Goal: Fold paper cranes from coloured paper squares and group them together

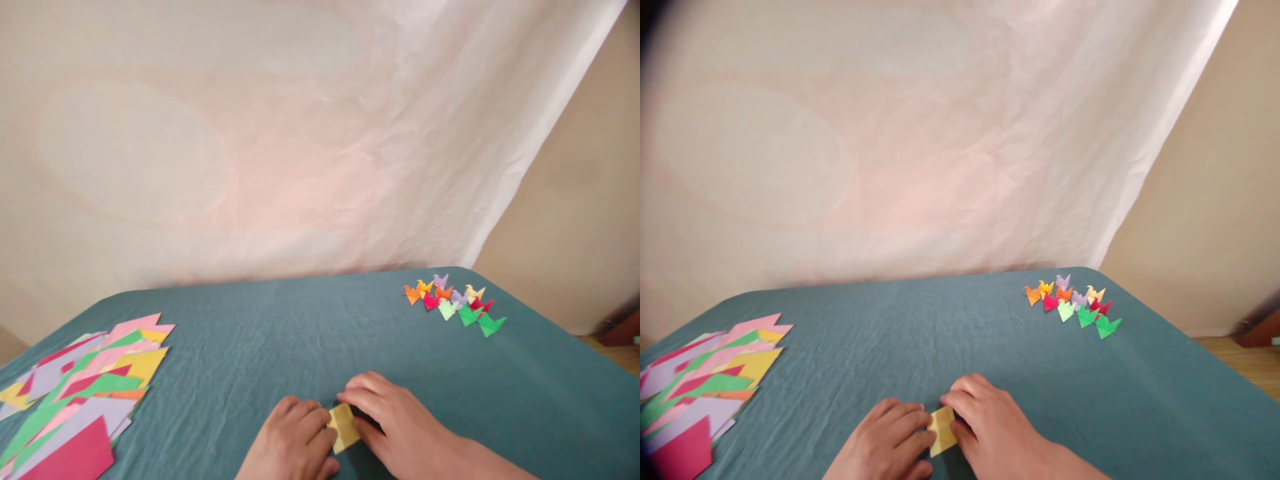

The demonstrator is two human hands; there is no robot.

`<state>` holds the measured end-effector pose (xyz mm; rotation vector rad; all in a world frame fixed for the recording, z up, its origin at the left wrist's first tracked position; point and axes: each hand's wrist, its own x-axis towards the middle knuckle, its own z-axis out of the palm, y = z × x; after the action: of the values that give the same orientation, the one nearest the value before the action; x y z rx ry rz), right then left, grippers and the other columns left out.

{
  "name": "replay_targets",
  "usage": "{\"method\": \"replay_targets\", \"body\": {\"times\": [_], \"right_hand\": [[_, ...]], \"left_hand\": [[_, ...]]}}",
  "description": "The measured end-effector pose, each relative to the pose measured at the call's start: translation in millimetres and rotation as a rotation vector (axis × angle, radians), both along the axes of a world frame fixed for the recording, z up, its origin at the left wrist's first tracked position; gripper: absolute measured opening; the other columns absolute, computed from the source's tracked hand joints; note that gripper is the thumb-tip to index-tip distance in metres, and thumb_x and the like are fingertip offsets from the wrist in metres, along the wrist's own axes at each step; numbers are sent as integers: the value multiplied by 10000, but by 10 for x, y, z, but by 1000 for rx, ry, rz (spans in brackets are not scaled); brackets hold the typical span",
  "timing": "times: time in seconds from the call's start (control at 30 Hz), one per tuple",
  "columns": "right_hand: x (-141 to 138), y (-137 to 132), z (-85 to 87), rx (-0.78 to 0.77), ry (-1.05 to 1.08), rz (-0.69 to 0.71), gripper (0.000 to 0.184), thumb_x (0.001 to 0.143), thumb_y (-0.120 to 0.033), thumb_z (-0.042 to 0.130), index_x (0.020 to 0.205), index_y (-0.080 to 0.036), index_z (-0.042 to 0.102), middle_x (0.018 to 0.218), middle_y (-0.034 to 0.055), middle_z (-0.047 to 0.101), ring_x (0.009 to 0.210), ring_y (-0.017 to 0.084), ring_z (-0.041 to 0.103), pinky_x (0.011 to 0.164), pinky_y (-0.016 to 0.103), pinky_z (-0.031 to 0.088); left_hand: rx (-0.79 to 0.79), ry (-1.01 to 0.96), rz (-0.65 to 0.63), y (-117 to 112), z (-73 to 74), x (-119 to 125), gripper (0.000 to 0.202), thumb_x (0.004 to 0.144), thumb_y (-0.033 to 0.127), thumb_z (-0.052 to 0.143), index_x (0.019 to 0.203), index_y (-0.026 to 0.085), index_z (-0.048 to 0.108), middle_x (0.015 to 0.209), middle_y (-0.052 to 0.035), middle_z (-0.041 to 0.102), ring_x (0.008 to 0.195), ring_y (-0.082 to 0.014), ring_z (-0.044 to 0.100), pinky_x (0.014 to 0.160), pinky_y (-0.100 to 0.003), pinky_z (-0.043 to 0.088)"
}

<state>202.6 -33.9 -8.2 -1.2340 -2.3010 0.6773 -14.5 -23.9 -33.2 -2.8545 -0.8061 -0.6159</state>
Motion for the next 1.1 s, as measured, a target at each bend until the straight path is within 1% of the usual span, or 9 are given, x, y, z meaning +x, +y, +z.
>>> {"method": "replay_targets", "body": {"times": [0.1,0.27,0.47,0.63,0.7,0.83,0.93,1.0,1.1], "right_hand": [[-87,93,-77,-46,28,-54,360,791,-52,503,1077,-233,627,973,26,628,889,153,582,780,237,437],[-102,183,-167,-162,36,-171,356,704,-9,520,956,-212,666,781,1,633,699,125,583,636,202,418],[13,170,-106,-176,111,-131,349,742,-17,497,970,-212,676,837,10,673,740,124,613,677,196,440],[27,167,-59,-195,153,10,417,714,57,445,890,-223,698,847,-10,679,776,108,615,705,182,433],[24,180,-98,-130,151,56,379,737,52,469,890,-215,691,860,-6,672,793,109,606,713,186,427],[19,211,-197,149,62,175,195,864,-70,507,848,-196,655,796,4,646,795,135,559,727,233,398],[-7,210,-234,321,-51,128,211,927,-147,450,796,-175,613,749,25,612,739,153,520,682,268,374],[-37,191,-250,391,-128,54,242,927,-137,420,754,-169,587,731,37,591,709,163,498,649,287,357],[-82,147,-270,474,-211,61,232,888,-119,430,701,-166,557,704,45,571,672,172,476,604,300,337]], "left_hand": [[71,-54,-21,25,-34,28,216,930,263,441,789,188,585,741,-10,624,789,-153,597,743,-269,431],[190,-75,-26,84,-100,13,264,954,165,356,875,206,604,806,-8,649,888,-167,594,822,-304,408],[197,-69,-29,121,-118,16,263,948,157,359,949,224,614,876,-7,667,931,-171,588,884,-334,393],[174,-91,-29,113,-114,31,244,941,162,385,950,225,621,884,-3,673,931,-164,596,902,-333,394],[162,-93,-30,115,-102,28,230,940,173,400,943,226,624,877,3,677,924,-161,599,901,-327,391],[183,-80,-27,130,-49,0,250,947,177,388,1008,231,625,928,-4,685,945,-155,601,908,-318,392],[233,-70,-27,137,-9,-20,262,931,161,399,1057,215,622,1011,-27,688,1006,-167,593,924,-322,393],[226,-46,-29,138,-8,-19,255,914,166,432,1087,203,615,1044,-29,689,1037,-178,589,932,-326,391],[204,-88,-24,137,-56,-8,195,907,252,482,1020,202,633,979,-12,707,1006,-180,608,937,-333,393]]}}
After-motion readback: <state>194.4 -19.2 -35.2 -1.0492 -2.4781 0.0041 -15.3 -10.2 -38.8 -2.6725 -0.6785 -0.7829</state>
